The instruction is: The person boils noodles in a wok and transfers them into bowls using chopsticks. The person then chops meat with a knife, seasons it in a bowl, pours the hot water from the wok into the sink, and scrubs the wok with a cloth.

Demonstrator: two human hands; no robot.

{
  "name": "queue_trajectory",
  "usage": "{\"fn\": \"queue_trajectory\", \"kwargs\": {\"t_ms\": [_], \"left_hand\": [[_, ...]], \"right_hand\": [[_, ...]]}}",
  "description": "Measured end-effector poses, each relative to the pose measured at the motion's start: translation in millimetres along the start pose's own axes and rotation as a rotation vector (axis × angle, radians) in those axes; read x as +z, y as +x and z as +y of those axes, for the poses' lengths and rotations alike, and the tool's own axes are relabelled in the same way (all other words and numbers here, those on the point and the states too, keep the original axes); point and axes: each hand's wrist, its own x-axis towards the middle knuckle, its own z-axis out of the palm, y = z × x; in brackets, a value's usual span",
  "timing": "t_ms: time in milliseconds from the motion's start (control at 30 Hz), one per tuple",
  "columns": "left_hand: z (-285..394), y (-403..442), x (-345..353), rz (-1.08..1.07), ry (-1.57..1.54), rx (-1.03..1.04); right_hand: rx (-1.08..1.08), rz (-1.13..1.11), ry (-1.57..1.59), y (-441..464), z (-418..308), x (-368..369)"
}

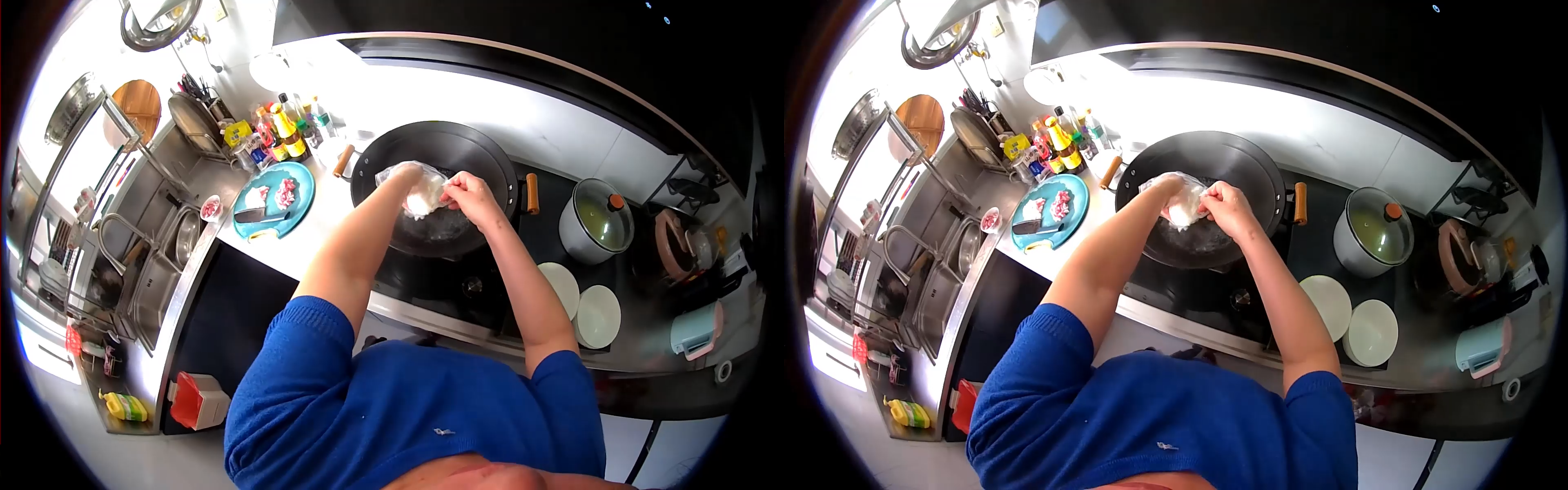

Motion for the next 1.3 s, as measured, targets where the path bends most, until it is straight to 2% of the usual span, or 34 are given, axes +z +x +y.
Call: {"fn": "queue_trajectory", "kwargs": {"t_ms": [33,67,133,167,200,267,300,333,367,400,500,533,567,600,633,667,700,733,767,800,833,867,933,967,1000,1033,1067,1133,1167,1200,1233,1267,1300], "left_hand": [[10,-18,-7,-0.008,0.144,-0.011],[9,-27,-12,0.046,0.098,0.068],[15,-29,-21,0.094,-0.023,-0.029],[19,-30,-31,0.003,0.039,-0.018],[18,-33,-37,0.066,-0.05,0.051],[40,-67,-56,0.103,-0.005,-0.072],[22,-31,-68,0.104,-0.181,0.061],[15,-29,-85,0.164,-0.451,0.052],[6,-27,-93,0.187,-0.552,0.245],[9,-93,-104,0.218,-0.648,0.443],[-41,-144,-155,-0.031,-0.698,0.8],[-70,-164,-169,-0.09,-0.597,1.071],[-99,-189,-180,-0.143,-0.638,0.937],[-143,-191,-198,0.003,0.032,1.24],[-178,-216,-201,-0.161,-0.149,0.881],[-211,-245,-211,-0.635,-0.252,0.825],[-240,-257,-205,-0.729,-0.138,1.08],[-268,-270,-201,-0.796,-0.061,0.9],[-300,-281,-196,-0.696,0.003,0.8],[-329,-297,-193,-0.46,0.098,0.699],[-380,-286,-185,-0.102,0.22,0.67],[-420,-286,-185,0.146,0.196,0.444],[-500,-294,-191,0.412,-0.593,0.084],[-545,-301,-192,0.358,-1.17,0.321],[-582,-312,-192,0.273,-1.728,0.601],[-602,-329,-195,0.384,-1.93,0.71],[-624,-345,-192,0.489,-1.869,0.739],[-647,-392,-192,0.321,-1.44,0.888],[-642,-413,-188,0.453,-1.197,0.552],[-634,-429,-189,0.555,-0.94,0.219],[-632,-434,-196,0.481,-0.627,0.138],[-633,-427,-199,0.427,-0.42,-0.149],[-636,-417,-199,0.528,-0.214,-0.262]], "right_hand": [[0.002,0.002,-0.019,2,-1,-1],[0.003,0.003,-0.037,4,-2,0],[-0.032,0.002,-0.003,6,-10,2],[-0.051,-0.01,0.008,8,-14,1],[-0.069,-0.024,0.017,9,-19,2],[-0.133,-0.003,0.01,8,-40,8],[-0.179,-0.01,0.028,6,-52,12],[-0.208,0.013,-0.009,-1,-68,19],[-0.262,0.037,-0.054,-10,-84,26],[-0.322,0.058,-0.096,-19,-99,36],[-0.491,0.065,0.052,-36,-119,69],[-0.535,0.11,0.071,-38,-123,85],[-0.527,0.088,0.105,-33,-123,97],[-0.516,0.064,0.144,-26,-121,109],[-0.476,0.017,0.176,-17,-120,126],[-0.433,-0.038,0.209,-7,-117,148],[-0.401,-0.136,0.171,6,-105,170],[-0.368,-0.157,0.115,10,-98,205],[-0.332,-0.221,0.163,6,-99,241],[-0.286,-0.291,0.204,-2,-100,279],[-0.293,-0.374,0.208,-13,-102,319],[-0.298,-0.454,0.21,-28,-103,358],[-0.326,-0.809,0.192,-72,-92,434],[-0.304,-1.0,0.098,-95,-89,463],[-0.158,-1.158,0.116,-118,-83,491],[-0.12,-1.291,0.113,-131,-61,517],[-0.01,-1.368,0.086,-140,-45,536],[0.096,-1.272,0.093,-130,-3,581],[0.182,-1.28,0.127,-119,9,600],[0.11,-1.324,0.043,-114,6,617],[0.038,-1.403,0.0,-116,0,635],[-0.031,-1.482,-0.044,-123,-8,653],[-0.062,-1.532,-0.075,-135,-15,669]]}}
